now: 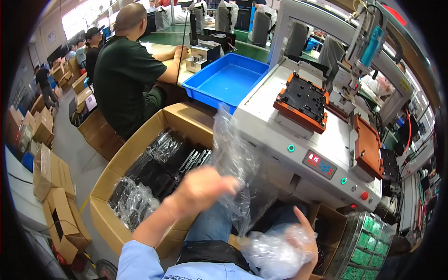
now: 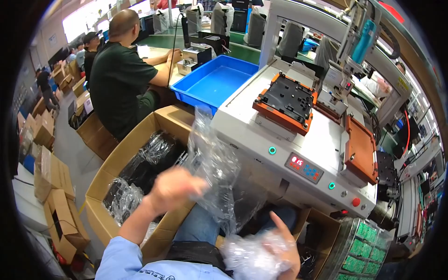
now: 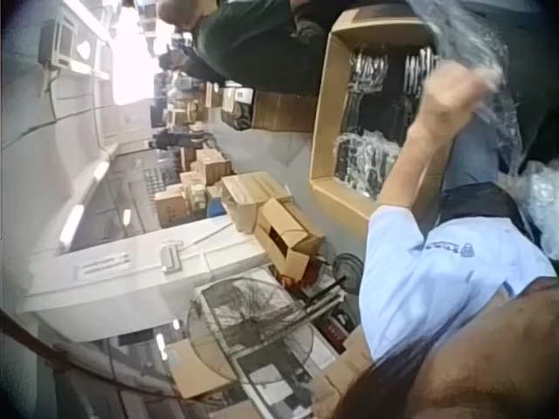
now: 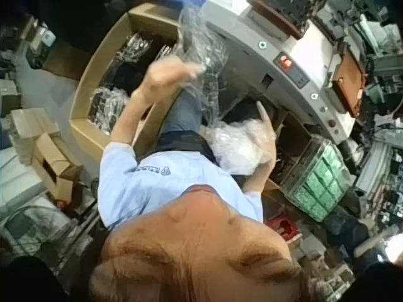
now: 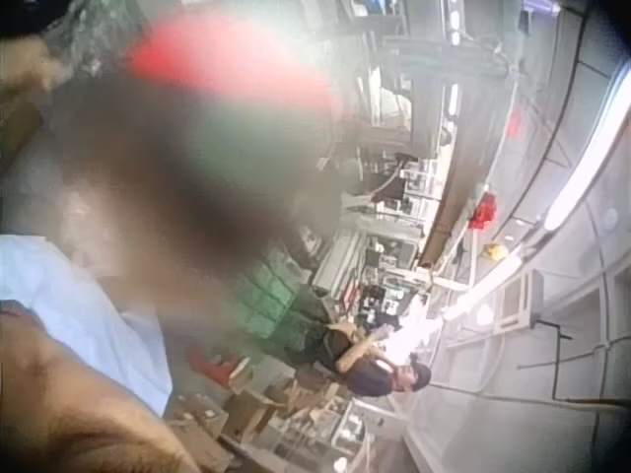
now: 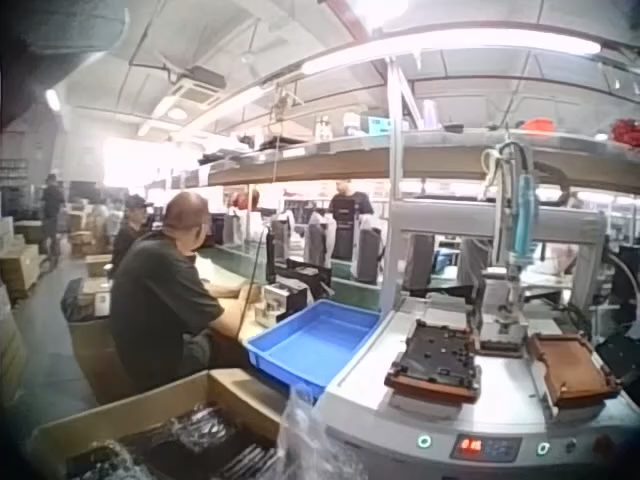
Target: Unpack black electronic heatsinks from plastic bags and place them into a sorting machine and storage boxes.
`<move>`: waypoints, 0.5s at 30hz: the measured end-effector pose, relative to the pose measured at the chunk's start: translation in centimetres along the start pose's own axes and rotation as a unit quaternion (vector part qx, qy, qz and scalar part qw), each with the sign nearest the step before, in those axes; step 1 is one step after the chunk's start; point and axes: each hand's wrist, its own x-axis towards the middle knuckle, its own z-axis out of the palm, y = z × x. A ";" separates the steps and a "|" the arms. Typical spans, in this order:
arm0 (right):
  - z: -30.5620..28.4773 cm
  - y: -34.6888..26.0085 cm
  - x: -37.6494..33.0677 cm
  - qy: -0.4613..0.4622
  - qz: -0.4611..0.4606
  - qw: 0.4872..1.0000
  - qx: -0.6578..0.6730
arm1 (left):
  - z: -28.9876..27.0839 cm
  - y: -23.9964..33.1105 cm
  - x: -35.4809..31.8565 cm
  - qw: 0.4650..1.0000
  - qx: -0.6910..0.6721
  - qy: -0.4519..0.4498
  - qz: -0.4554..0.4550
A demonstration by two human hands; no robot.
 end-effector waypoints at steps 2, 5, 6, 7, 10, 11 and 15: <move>0.7 0.8 3.0 -0.191 -0.144 0.969 -0.058 | 1.6 3.7 0.3 0.990 0.030 -0.126 0.045; 6.4 -4.0 4.2 -0.110 -0.234 0.880 -0.399 | 3.8 4.4 -1.5 0.986 0.003 -0.139 0.090; 6.2 -3.9 4.0 -0.077 -0.203 0.831 -0.511 | 4.2 4.7 -1.8 0.989 0.008 -0.137 0.060; 5.2 -3.0 4.0 -0.066 -0.197 0.830 -0.518 | 4.4 4.8 -2.3 0.988 -0.005 -0.141 0.065; 0.5 -0.3 2.0 -0.028 -0.139 0.833 -0.535 | 5.7 4.0 -4.0 0.969 -0.043 -0.243 0.007; -1.0 0.7 0.9 -0.026 -0.076 0.838 -0.539 | 6.8 3.3 -5.0 0.963 -0.018 -0.267 0.020; -4.4 1.3 -4.5 0.018 0.066 0.938 -0.340 | 8.5 1.9 -6.5 0.954 0.021 -0.298 0.025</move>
